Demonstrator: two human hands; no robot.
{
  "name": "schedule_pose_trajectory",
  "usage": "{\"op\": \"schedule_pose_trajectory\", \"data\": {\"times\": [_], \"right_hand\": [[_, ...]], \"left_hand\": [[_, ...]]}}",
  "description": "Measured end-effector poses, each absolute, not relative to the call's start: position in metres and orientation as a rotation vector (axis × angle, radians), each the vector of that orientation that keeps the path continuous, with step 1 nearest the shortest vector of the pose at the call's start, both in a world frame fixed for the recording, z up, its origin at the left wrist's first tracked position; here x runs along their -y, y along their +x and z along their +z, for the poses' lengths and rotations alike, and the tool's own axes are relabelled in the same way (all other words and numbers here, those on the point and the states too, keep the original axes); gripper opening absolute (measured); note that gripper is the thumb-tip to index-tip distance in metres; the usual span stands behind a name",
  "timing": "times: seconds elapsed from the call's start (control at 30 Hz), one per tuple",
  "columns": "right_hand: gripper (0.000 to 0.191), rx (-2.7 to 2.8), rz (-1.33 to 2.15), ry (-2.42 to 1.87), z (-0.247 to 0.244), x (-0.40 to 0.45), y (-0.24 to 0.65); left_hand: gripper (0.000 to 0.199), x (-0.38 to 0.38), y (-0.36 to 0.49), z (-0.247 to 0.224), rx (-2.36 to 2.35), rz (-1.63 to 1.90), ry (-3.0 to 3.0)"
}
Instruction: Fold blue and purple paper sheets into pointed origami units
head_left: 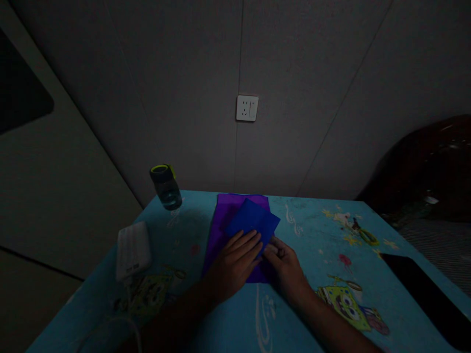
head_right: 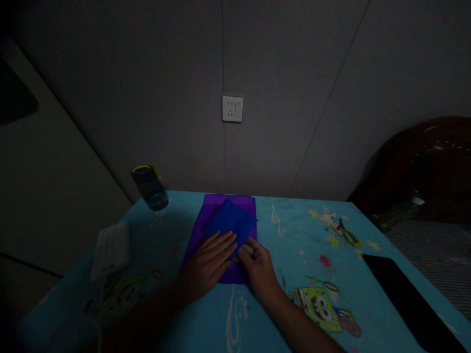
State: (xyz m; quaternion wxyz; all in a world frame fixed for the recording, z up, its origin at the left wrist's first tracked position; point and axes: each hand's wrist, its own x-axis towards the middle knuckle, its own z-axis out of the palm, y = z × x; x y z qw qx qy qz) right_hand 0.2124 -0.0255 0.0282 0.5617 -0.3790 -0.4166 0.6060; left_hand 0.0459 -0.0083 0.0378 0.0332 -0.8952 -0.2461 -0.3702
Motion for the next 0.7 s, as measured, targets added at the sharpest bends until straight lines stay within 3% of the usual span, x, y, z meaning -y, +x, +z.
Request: {"op": "schedule_pose_trajectory", "data": {"times": [0.27, 0.4, 0.57, 0.7], "right_hand": [[0.027, 0.890, 1.455, -0.885, 0.019, 0.022, 0.218], [0.028, 0.962, 1.451, -0.966, 0.016, 0.019, 0.225], [0.033, 0.996, 1.455, -1.032, 0.017, 0.021, 0.236], [0.035, 1.058, 1.461, -1.069, 0.018, 0.022, 0.238]], "left_hand": [[0.041, 0.009, 0.043, 0.030, 0.849, -1.022, -2.933], [0.042, 0.006, 0.040, 0.022, 0.930, -1.380, -2.888], [0.033, -0.001, 0.038, 0.025, 1.463, -1.840, -2.569], [0.030, -0.002, 0.037, 0.030, 1.839, -2.048, -2.699]]}}
